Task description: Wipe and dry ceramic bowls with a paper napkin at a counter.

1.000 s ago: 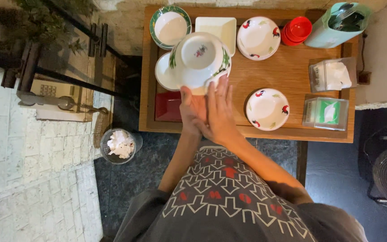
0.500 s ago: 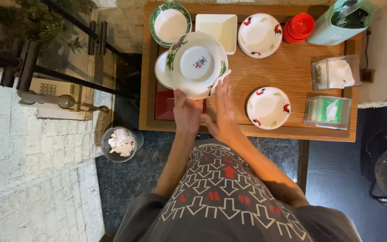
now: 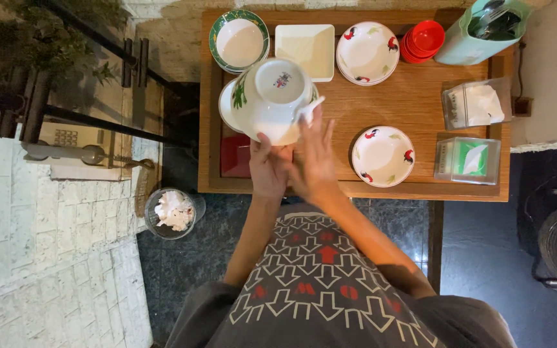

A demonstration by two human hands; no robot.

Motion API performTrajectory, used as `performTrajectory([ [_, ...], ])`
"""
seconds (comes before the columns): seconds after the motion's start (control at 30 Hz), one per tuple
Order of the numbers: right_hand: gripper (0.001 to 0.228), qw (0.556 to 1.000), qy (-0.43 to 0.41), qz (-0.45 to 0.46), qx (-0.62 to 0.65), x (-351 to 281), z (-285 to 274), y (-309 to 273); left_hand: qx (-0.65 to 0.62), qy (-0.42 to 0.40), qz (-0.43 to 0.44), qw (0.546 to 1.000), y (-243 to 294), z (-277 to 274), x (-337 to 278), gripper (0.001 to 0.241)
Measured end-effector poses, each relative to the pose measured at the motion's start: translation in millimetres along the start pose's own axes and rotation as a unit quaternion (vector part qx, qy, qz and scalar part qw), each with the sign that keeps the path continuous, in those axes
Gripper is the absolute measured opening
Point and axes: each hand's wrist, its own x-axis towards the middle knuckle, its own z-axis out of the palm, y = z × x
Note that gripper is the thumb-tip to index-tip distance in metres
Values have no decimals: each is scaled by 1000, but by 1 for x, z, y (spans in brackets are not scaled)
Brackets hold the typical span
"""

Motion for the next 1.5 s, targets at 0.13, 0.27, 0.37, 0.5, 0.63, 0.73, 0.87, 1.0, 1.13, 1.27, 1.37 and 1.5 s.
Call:
performTrajectory([
  [0.13,76,994,41,-12,105,9,-13,-2,15,19,12,1000,-14,-22,3,43],
  [0.27,82,991,26,-126,21,-5,3,5,55,10,-3,998,-9,4,2,35],
  [0.37,89,993,37,-110,7,6,-7,11,70,7,-10,998,-14,-9,2,36],
  [0.5,79,995,79,-50,46,8,-12,12,80,-6,38,996,-14,15,-6,41],
  [0.63,98,990,76,-101,54,-8,1,1,101,-21,11,995,-1,25,-7,45],
  [0.73,100,990,99,-82,64,-6,2,12,128,49,-2,990,-12,-6,-5,61],
  [0.87,104,982,86,-3,170,8,2,23,95,0,42,995,-16,-24,1,49],
  [1.0,116,993,49,-58,92,-22,34,20,83,-16,89,992,-26,-50,15,47],
  [1.13,116,996,23,-74,54,-15,27,5,251,-16,64,966,-21,-50,12,46],
  [1.27,82,987,85,-15,134,9,17,15,97,6,67,993,-22,-34,0,49],
  [1.37,98,983,83,-14,166,3,19,2,67,-2,79,995,-12,-14,-1,52],
  [1.5,95,988,52,-62,134,-3,11,-27,39,16,132,990,-26,-86,43,50],
])
